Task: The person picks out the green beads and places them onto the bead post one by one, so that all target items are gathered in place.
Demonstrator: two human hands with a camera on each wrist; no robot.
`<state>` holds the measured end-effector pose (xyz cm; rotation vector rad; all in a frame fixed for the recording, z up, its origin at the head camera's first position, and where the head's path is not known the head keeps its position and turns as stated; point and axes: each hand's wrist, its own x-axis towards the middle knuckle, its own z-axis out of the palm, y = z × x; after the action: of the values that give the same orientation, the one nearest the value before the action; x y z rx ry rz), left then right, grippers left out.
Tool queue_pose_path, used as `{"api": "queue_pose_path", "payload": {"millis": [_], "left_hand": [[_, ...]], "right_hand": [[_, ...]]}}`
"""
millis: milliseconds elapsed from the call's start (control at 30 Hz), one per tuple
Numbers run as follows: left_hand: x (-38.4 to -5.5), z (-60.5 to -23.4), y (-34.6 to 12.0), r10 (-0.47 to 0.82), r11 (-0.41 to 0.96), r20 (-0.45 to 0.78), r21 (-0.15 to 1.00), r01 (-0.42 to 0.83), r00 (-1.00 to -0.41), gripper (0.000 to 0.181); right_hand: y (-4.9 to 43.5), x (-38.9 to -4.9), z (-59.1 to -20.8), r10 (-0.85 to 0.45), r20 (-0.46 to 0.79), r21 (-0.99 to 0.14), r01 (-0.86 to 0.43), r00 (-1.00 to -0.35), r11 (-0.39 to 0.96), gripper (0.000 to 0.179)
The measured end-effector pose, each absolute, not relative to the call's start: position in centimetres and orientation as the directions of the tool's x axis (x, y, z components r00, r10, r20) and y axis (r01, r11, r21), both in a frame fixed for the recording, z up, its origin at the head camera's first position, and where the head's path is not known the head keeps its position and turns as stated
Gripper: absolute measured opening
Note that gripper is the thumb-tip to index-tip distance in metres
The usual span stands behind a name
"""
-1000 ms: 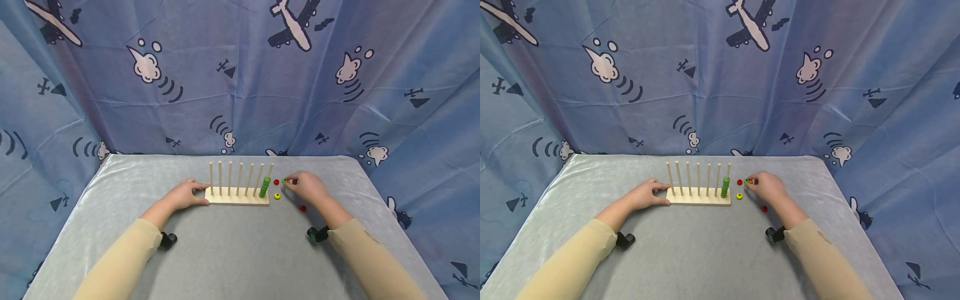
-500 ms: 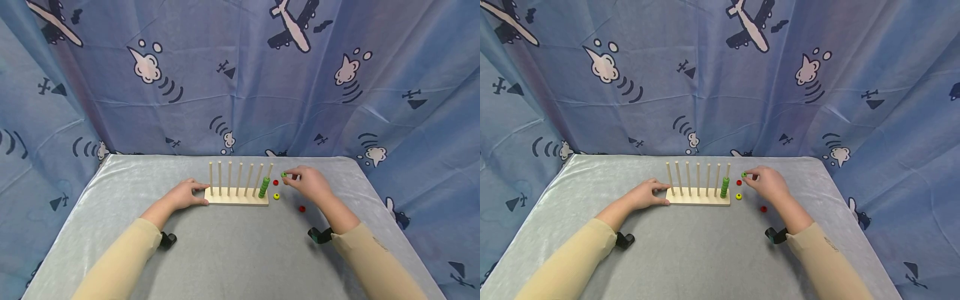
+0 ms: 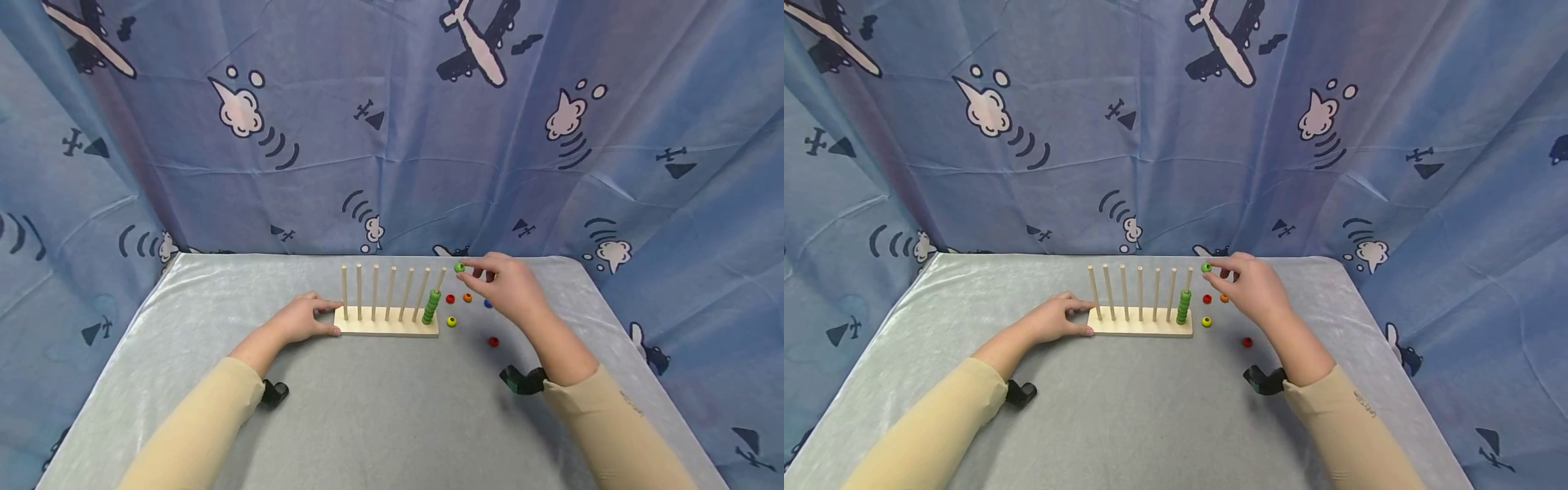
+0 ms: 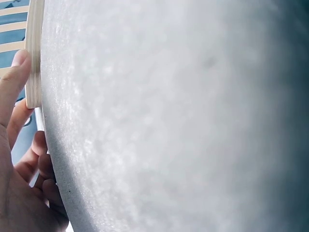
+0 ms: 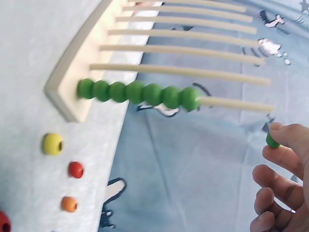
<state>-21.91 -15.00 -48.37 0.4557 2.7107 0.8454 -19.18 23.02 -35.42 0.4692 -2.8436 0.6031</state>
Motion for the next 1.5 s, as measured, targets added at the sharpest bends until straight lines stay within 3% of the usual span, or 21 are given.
{"api": "queue_pose_path", "payload": {"millis": [700, 1500], "left_hand": [[-21.9, -48.3, -15.0, 0.373, 0.779, -0.155, 0.588, 0.218, -0.915, 0.068], [-22.1, -48.8, -15.1, 0.371, 0.783, -0.151, 0.581, 0.222, -0.916, 0.07]], "right_hand": [[21.1, -19.0, -34.1, -0.314, 0.232, -0.357, -0.381, -0.921, 0.853, 0.032], [20.8, -19.4, -36.0, -0.321, 0.169, -0.356, -0.361, -0.932, 0.862, 0.034]]}}
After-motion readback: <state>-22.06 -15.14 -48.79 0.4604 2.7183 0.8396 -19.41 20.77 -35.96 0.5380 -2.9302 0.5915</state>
